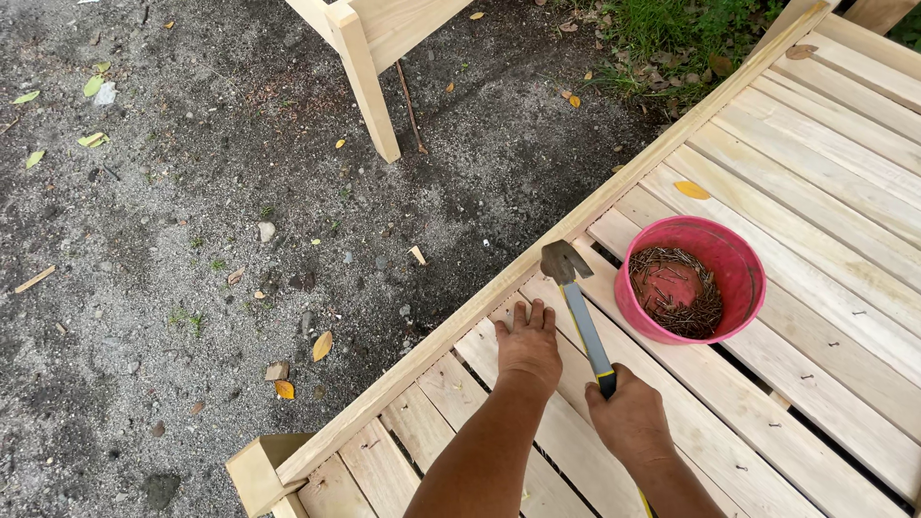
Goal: The person repeatedly picks nails from a pink bucket and hammers them into a wooden slatted frame. They work along the edge of the frame, securing the slats to the frame with a hammer.
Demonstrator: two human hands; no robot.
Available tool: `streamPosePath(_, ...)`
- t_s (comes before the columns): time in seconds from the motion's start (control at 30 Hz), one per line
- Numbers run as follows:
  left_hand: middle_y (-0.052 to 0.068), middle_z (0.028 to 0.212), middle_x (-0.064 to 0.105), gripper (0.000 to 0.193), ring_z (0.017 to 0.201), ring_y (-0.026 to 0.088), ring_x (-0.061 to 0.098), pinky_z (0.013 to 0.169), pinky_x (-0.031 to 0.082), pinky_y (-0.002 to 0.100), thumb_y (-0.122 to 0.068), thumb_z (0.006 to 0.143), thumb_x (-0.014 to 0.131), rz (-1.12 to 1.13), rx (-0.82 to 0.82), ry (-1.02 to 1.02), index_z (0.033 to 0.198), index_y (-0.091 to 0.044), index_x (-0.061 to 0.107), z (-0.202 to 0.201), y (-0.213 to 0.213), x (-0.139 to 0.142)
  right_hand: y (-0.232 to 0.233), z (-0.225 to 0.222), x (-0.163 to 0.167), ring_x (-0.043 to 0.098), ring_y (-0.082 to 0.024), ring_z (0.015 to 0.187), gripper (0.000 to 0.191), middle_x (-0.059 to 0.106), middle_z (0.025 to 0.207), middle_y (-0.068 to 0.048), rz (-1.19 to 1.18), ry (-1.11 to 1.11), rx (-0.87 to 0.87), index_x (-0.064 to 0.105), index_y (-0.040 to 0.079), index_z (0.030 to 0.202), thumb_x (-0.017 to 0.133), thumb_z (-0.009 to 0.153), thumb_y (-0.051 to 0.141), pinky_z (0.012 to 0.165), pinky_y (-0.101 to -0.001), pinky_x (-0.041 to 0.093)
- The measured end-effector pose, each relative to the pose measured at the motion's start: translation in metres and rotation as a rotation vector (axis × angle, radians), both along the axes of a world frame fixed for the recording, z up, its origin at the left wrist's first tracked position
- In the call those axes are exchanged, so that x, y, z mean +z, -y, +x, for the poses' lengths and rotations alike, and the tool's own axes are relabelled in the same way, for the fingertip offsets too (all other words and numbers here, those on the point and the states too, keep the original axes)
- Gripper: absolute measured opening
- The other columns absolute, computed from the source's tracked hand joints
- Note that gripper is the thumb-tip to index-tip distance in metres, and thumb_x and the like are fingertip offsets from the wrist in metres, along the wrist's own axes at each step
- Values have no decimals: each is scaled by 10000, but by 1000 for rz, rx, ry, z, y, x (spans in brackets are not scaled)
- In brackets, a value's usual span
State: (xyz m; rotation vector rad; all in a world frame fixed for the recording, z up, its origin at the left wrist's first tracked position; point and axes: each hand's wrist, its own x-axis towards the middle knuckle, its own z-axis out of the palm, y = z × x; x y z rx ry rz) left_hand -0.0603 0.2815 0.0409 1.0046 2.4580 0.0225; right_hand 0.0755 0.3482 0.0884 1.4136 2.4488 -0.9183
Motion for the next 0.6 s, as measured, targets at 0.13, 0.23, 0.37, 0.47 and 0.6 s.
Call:
streamPosePath(0.13, 45, 1711, 162, 714, 1568, 315, 141, 1206, 220, 611, -196, 973, 501, -14, -10, -14, 1626, -135, 219, 0, 0, 2, 1, -1, 1, 750, -377, 836, 311, 753, 845, -211, -66, 82, 5, 678, 35, 1050, 684, 890, 302, 852, -475, 584)
streamPosePath(0.23, 48, 1712, 147, 716, 1567, 310, 135, 1207, 214, 607, -203, 975, 500, -37, -20, -2, 1625, -130, 208, -1, 0, 5, -3, -3, 5, 755, -359, 839, 336, 757, 841, -211, -27, 111, 57, 684, 21, 1042, 686, 902, 326, 868, -466, 588)
streamPosePath(0.37, 40, 1714, 146, 718, 1570, 305, 131, 1215, 202, 598, -189, 971, 505, -18, 2, 13, 1622, -133, 208, -2, 1, 8, 1, 0, 6, 753, -366, 819, 323, 748, 838, -211, -41, 43, 2, 656, 30, 1057, 676, 893, 307, 838, -472, 596)
streamPosePath(0.47, 32, 1714, 151, 712, 1572, 299, 135, 1217, 208, 593, -181, 974, 500, -14, -2, 3, 1624, -148, 210, -2, 2, 8, 2, 0, 5, 755, -355, 834, 313, 762, 848, -202, -91, 110, 4, 685, 14, 1018, 676, 897, 302, 851, -463, 589)
streamPosePath(0.6, 26, 1713, 153, 713, 1574, 292, 132, 1221, 211, 578, -172, 972, 501, -23, -2, 11, 1624, -157, 214, 0, 2, 7, -7, 8, 2, 759, -367, 831, 346, 765, 862, -218, -90, 94, -17, 681, 20, 1068, 679, 902, 324, 837, -464, 594)
